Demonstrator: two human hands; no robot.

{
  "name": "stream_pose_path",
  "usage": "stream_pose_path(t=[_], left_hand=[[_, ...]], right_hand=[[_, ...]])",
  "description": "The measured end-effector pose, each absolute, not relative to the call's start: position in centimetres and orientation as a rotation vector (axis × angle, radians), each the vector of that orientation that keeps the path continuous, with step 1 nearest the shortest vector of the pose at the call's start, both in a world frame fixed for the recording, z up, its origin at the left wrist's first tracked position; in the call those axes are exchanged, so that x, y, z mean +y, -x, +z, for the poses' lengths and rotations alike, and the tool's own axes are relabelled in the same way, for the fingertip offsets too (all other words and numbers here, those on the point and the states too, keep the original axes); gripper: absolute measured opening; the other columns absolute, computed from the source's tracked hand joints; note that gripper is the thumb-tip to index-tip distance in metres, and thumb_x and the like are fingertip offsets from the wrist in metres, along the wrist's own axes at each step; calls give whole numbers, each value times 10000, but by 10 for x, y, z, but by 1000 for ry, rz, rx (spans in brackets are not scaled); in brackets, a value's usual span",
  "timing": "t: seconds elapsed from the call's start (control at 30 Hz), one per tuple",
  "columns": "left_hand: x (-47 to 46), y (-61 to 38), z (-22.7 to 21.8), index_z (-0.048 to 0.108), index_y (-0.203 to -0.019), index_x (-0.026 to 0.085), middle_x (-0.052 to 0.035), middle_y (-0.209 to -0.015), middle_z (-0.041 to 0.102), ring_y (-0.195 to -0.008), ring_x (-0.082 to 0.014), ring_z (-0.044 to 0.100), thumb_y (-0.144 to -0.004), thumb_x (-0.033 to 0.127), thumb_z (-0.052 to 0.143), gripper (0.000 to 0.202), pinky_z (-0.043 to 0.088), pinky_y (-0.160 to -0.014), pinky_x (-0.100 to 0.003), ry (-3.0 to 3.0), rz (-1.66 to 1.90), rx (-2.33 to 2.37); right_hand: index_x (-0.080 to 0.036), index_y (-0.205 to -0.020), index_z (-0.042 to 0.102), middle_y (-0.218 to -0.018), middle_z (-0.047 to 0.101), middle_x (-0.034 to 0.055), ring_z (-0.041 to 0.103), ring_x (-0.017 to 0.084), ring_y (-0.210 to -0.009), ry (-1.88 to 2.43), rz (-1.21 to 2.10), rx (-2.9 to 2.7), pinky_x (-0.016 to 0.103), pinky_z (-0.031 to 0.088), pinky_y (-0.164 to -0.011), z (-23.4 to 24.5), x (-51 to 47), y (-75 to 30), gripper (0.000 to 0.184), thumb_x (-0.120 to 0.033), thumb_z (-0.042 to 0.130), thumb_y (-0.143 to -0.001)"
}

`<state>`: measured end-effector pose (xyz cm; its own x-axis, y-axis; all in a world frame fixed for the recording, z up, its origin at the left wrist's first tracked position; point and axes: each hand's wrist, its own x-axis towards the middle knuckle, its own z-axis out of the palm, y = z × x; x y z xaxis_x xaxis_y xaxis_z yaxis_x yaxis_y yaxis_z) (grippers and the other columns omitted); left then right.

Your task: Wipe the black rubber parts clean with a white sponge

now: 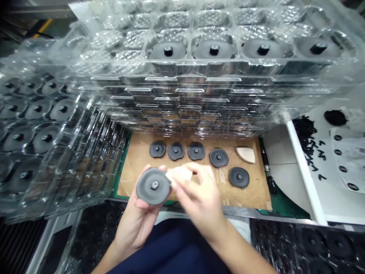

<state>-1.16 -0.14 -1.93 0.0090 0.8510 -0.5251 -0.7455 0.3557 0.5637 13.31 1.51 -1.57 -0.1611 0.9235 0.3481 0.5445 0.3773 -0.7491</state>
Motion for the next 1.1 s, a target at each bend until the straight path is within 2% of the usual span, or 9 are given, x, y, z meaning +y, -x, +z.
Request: stream_pose_path(t=[0.1, 0.2, 0.37, 0.53, 0.67, 0.8, 0.9, 1.0, 1.1], left_hand=[[-1, 8, -14, 669, -1050, 312, -3, -1106, 700, -958, -172, 661, -468, 292, 873, 618, 513, -841, -226, -166, 1263, 882], [-1, 6, -11, 683, -1032, 306, 0, -1078, 715, -960, -146, 659, -462, 275, 874, 602, 502, -828, -172, -151, 1244, 918], [-1, 4, -13, 691, -1035, 308, 6, -958, 739, -857, -128, 675, -427, 263, 885, 640, 510, -764, -154, -114, 1214, 917], [-1, 1, -13, 688, -1038, 313, -5, -1105, 712, -945, -159, 668, -488, 244, 863, 581, 516, -820, -190, -131, 1194, 910], [0, -1, -10, 684, -1049, 309, 12, -999, 738, -900, -133, 676, -475, 250, 864, 604, 509, -806, -153, -136, 1205, 889], [3, 1, -9, 678, -1038, 318, 14, -1125, 706, -990, -178, 665, -497, 272, 852, 570, 534, -820, -195, -126, 1249, 913], [6, 4, -12, 652, -1093, 323, -7, -1211, 665, -1077, -229, 632, -562, 288, 821, 558, 545, -851, -257, -147, 1302, 908], [8, 4, -15, 636, -1133, 305, -37, -1261, 633, -1128, -239, 602, -631, 294, 781, 523, 524, -908, -290, -178, 1317, 907], [7, 3, -17, 644, -1126, 290, -44, -1268, 627, -1157, -240, 581, -647, 306, 770, 496, 502, -946, -306, -177, 1295, 937]], right_hand=[[-233, -1091, 681, -1101, 576, 86, 529, 221, -1022, 1283, 541, -1786, 404, 453, -874, -6, 23, -134, 266, -161, 579, -857], [-170, -1077, 689, -1104, 569, 113, 523, 217, -1014, 1166, 555, -1887, 373, 461, -857, 5, 19, -128, 273, -104, 569, -841], [-174, -1061, 697, -1078, 591, 111, 525, 221, -978, 1165, 554, -1889, 388, 459, -833, 4, 13, -123, 255, -126, 559, -853], [-166, -1065, 692, -1089, 570, 108, 525, 204, -996, 1171, 601, -1871, 347, 460, -844, 0, 10, -127, 273, -93, 547, -845], [-178, -1077, 687, -1078, 579, 103, 527, 210, -1006, 1177, 579, -1842, 368, 452, -859, 2, 11, -129, 266, -126, 565, -846], [-213, -1073, 694, -1050, 595, 86, 548, 196, -951, 1130, 728, -1770, 331, 473, -810, -6, -5, -137, 283, -133, 594, -821], [-246, -976, 722, -895, 643, 56, 590, 180, -801, 1269, 1037, -1362, 291, 497, -692, -24, -22, -146, 194, -298, 582, -850], [-201, -836, 707, -716, 639, 44, 571, 145, -582, 1508, 1411, -755, 250, 474, -523, -46, -30, -149, 358, -529, 562, -818], [-177, -862, 660, -615, 602, 13, 522, 105, -466, 1578, 1597, -604, 201, 407, -424, -59, -32, -149, 410, -572, 602, -769]])
